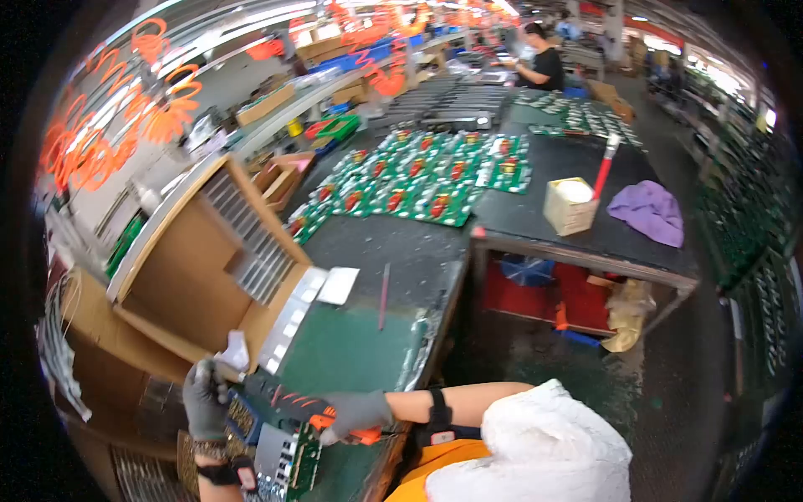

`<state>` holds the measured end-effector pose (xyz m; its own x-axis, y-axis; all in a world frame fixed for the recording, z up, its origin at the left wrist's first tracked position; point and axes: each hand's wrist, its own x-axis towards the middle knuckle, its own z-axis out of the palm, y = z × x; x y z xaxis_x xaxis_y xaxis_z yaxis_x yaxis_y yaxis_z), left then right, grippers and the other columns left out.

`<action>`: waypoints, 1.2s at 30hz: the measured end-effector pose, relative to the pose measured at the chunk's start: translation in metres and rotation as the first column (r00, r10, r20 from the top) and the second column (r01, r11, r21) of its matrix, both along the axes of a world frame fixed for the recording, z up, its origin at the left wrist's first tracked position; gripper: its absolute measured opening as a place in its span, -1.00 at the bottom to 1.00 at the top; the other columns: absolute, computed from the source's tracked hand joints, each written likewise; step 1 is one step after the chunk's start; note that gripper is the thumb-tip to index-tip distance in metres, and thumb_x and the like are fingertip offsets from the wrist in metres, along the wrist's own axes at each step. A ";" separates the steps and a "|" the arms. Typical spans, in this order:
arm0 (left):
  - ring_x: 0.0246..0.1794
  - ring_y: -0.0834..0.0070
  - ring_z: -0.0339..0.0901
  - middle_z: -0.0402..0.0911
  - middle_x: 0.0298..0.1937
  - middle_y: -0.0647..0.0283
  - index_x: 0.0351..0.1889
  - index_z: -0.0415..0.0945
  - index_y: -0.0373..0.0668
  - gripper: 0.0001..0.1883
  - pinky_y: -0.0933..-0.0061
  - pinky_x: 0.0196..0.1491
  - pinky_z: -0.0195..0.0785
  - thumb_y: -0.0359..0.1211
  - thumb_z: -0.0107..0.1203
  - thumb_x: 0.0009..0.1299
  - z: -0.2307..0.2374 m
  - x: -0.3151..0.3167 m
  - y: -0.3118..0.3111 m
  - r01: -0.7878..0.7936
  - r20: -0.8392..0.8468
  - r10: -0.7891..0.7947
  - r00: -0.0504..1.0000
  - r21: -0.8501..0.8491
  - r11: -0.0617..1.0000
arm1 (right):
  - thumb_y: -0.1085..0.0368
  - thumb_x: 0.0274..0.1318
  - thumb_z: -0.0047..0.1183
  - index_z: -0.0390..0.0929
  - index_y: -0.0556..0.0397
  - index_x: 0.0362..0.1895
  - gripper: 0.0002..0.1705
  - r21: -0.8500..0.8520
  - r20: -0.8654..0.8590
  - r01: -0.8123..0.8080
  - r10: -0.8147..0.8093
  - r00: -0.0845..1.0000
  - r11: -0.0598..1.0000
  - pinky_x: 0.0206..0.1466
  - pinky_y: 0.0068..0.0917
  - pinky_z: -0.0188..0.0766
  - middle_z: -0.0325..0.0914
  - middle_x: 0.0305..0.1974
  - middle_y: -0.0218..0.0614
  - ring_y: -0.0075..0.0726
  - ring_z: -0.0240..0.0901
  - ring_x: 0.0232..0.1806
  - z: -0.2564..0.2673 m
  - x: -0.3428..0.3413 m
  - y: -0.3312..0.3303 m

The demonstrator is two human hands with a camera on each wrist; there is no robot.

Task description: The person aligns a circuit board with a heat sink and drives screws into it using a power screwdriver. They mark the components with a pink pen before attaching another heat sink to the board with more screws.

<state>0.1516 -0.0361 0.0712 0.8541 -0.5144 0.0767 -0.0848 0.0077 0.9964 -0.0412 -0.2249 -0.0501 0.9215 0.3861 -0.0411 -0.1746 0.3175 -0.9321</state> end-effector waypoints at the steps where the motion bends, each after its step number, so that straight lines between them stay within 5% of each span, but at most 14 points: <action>1: -0.63 0.78 0.30 0.43 -0.51 0.49 -0.15 0.55 -0.19 -0.75 0.74 -0.63 0.07 -0.20 0.01 0.54 0.006 -0.005 -0.002 -0.036 0.036 0.033 0.999 0.077 0.996 | 0.29 -0.05 0.34 0.20 -0.11 0.32 -0.17 0.005 -0.070 0.001 0.000 0.998 1.000 -0.66 -0.58 0.32 0.42 -0.33 -0.47 -0.59 0.35 -0.59 0.010 -0.004 -0.002; 5: -0.62 0.73 0.36 0.52 -0.51 0.43 -0.25 0.59 -0.21 -0.76 0.69 -0.59 0.14 -0.22 0.08 0.49 0.008 -0.005 -0.007 -0.162 0.056 0.158 0.986 0.070 0.984 | 0.28 -0.04 0.34 0.17 -0.15 0.37 -0.12 0.018 -0.046 0.069 -0.068 0.997 0.997 -0.64 -0.61 0.30 0.42 -0.38 -0.48 -0.62 0.31 -0.59 0.022 -0.011 -0.005; 6: -0.61 0.73 0.37 0.54 -0.50 0.42 -0.25 0.59 -0.20 -0.77 0.69 -0.58 0.16 -0.22 0.09 0.48 0.010 -0.004 -0.007 -0.139 0.028 0.137 0.990 0.058 0.989 | 0.30 -0.07 0.38 0.32 0.00 0.17 -0.30 -0.041 -0.078 -0.004 0.001 0.997 0.999 -0.52 -0.63 0.45 0.54 -0.28 -0.43 -0.63 0.46 -0.50 0.029 -0.009 -0.010; 13: -0.61 0.75 0.43 0.57 -0.50 0.43 -0.31 0.58 -0.15 -0.77 0.71 -0.61 0.22 -0.19 0.15 0.45 0.007 0.008 -0.003 -0.076 -0.098 0.072 0.993 -0.041 0.996 | 0.39 -0.09 0.30 0.34 0.07 0.16 -0.34 -0.085 -0.043 0.023 -0.026 0.999 0.996 -0.47 -0.54 0.48 0.59 -0.26 -0.32 -0.50 0.49 -0.51 0.032 -0.005 -0.010; 19: -0.65 0.79 0.35 0.54 -0.53 0.44 -0.30 0.58 -0.18 -0.75 0.75 -0.61 0.19 -0.19 0.13 0.47 0.028 0.006 0.000 -0.062 -0.127 0.068 0.990 0.048 0.997 | 0.52 -0.15 0.21 0.24 0.09 0.22 -0.25 -0.170 -0.032 0.067 -0.074 0.997 0.983 -0.46 -0.42 0.54 0.59 -0.22 -0.16 -0.39 0.52 -0.50 0.043 -0.003 -0.004; 29: -0.64 0.69 0.47 0.62 -0.48 0.31 -0.29 0.61 -0.25 -0.74 0.64 -0.57 0.35 -0.22 0.11 0.47 0.031 0.011 0.012 0.019 -0.027 -0.014 1.000 0.171 0.985 | 0.54 -0.16 0.16 0.21 0.09 0.24 -0.23 -0.175 -0.074 0.066 -0.080 0.994 0.982 -0.46 -0.41 0.53 0.56 -0.19 -0.07 -0.34 0.53 -0.50 0.035 -0.001 -0.009; 36: -0.68 0.69 0.41 0.55 -0.58 0.33 -0.35 0.56 -0.24 -0.72 0.64 -0.60 0.26 -0.20 0.15 0.45 0.025 0.008 0.019 0.026 0.005 -0.027 1.000 0.148 0.989 | 0.57 -0.21 0.13 0.21 0.09 0.24 -0.21 -0.216 -0.084 0.075 -0.095 0.992 0.973 -0.45 -0.42 0.53 0.56 -0.19 -0.08 -0.36 0.52 -0.48 0.043 -0.003 -0.007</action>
